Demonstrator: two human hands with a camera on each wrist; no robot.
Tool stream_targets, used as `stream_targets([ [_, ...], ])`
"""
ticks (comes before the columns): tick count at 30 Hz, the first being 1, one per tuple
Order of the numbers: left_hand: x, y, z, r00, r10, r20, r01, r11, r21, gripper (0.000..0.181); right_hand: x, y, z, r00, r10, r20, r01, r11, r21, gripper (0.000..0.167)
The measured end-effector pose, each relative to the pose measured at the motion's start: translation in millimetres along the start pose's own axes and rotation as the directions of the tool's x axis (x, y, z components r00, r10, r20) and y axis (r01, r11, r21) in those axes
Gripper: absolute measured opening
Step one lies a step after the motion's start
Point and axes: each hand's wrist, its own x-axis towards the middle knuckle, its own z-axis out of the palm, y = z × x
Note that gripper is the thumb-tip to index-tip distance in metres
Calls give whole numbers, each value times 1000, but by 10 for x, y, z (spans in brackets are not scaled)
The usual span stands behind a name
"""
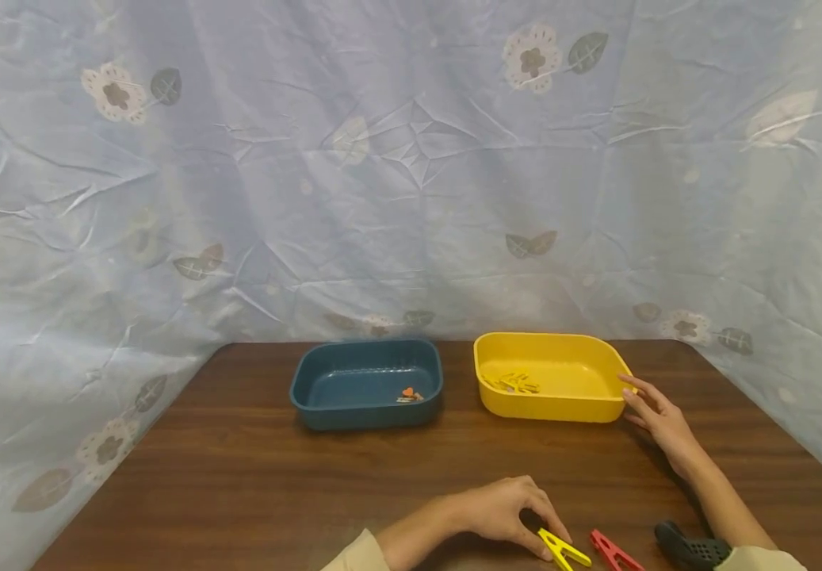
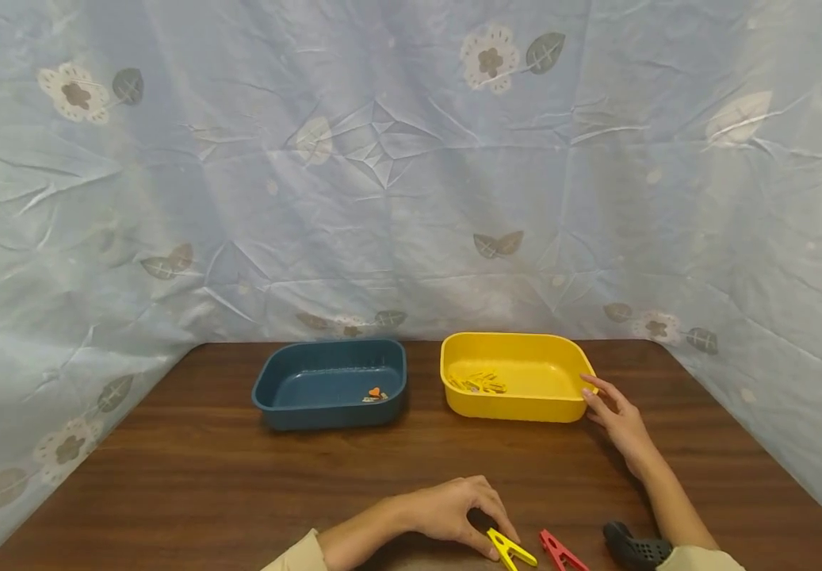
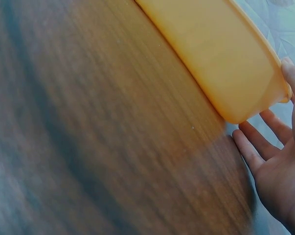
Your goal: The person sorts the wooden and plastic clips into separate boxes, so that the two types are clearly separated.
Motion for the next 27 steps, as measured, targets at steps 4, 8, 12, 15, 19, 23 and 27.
stream_targets([
  [4, 10, 19, -7, 1000, 5, -6, -4, 1000, 26, 29, -1, -8, -16, 1000, 1, -10, -1, 1000, -2, 50],
  [8, 18, 20, 12, 1000, 7, -12, -7, 999, 40, 29, -16, -15, -28, 1000, 4, -9, -4, 1000, 9, 51],
  [12, 36, 12, 31, 1000, 7, -10, -7, 1000, 27, 29, -35, -16, -49, 1000, 2, -9, -2, 1000, 22, 51],
  [15, 36, 3, 29, 1000, 15, -9, -15, 1000, 16, 29, -38, -14, -50, 1000, 2, -12, -2, 1000, 17, 51],
  [19, 4, -16, 12, 1000, 6, -14, -6, 1000, -1, 28, -24, -11, -19, 1000, 6, -8, -6, 1000, 15, 52],
  [23, -20, -20, -3, 1000, -11, -17, 11, 1000, -14, 28, -10, -11, 5, 1000, 17, -9, -16, 1000, 17, 52],
  [27, -16, -12, -3, 1000, -16, -5, 16, 1000, -27, 29, -12, -8, -6, 1000, 24, -6, -24, 1000, 8, 53],
])
